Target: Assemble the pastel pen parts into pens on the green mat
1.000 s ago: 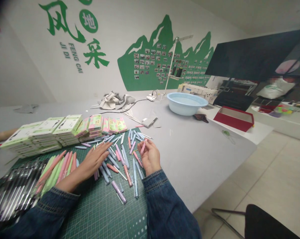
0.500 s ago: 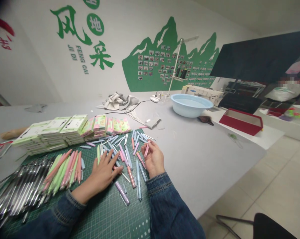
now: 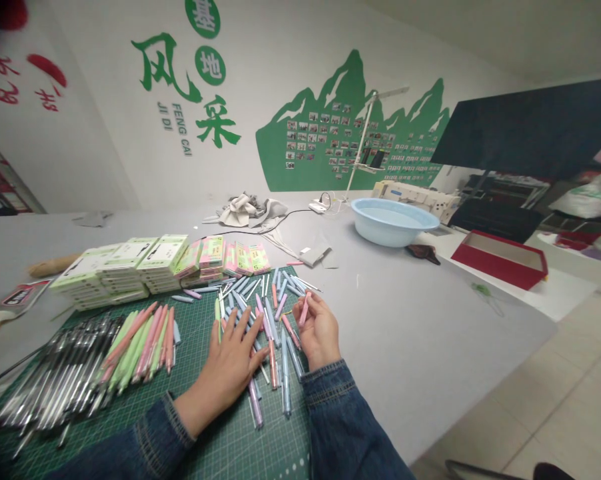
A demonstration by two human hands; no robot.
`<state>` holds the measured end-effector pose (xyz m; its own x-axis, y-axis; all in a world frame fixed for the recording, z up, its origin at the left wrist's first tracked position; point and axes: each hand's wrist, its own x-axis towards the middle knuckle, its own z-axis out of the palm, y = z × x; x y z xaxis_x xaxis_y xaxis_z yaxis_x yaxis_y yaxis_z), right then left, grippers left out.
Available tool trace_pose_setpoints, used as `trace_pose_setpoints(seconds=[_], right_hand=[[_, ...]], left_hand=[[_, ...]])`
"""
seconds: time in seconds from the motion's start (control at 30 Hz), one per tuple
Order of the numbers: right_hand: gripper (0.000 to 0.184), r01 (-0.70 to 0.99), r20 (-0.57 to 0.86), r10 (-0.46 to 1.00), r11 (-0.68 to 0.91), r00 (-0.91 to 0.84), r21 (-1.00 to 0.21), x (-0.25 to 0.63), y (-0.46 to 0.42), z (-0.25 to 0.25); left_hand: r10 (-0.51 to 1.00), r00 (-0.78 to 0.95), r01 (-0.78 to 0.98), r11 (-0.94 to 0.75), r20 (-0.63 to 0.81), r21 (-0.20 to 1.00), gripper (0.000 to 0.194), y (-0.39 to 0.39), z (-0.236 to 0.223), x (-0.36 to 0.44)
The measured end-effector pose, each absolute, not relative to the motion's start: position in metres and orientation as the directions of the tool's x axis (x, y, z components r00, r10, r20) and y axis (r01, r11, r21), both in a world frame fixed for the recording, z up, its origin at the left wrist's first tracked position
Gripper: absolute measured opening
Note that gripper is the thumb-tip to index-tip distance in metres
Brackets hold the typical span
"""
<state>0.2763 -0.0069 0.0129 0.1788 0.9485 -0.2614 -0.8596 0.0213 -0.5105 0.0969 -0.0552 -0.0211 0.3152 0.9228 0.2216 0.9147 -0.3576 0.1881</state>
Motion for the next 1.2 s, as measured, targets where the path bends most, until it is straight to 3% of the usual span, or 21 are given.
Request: trace_pose_setpoints(seconds=[0.17,0.33,0.9,1.0,1.1,1.2], right_hand=[[0.015,-0.863,-0.268,0.946,0.022,0.181,-0.505,0.279,-0.007,0.014],[0.017,-0.86,-0.236,0.954,0.041,0.185,-0.509,0.283,-0.007,0.014],[0.016,-0.859,-0.243,0.945,0.068,0.218,-0.507,0.284,-0.005,0.013],[0.016,-0.875,-0.247,0.952,0.04,0.18,-0.483,0.285,-0.005,0.012],[0.015,-0.873,-0.252,0.955,0.013,0.155,-0.487,0.287,-0.003,0.01],[0.013,-0.863,-0.282,0.946,-0.007,0.158,-0.506,0.288,-0.002,0.009]], left_hand=[[0.733,0.651,0.699,-0.68,0.197,0.22,0.063,-0.08,-0.008,0.109],[0.625,0.764,0.578,-0.773,0.158,0.261,0.069,-0.087,-0.007,0.116],[0.7,0.672,0.68,-0.713,0.243,0.172,0.055,-0.057,-0.024,0.106],[0.732,0.624,0.701,-0.679,0.272,0.22,0.056,-0.054,-0.027,0.104],[0.778,0.559,0.695,-0.628,0.286,0.35,0.055,-0.049,-0.025,0.098],[0.895,0.355,0.741,-0.446,0.27,0.502,0.046,-0.039,-0.017,0.084]])
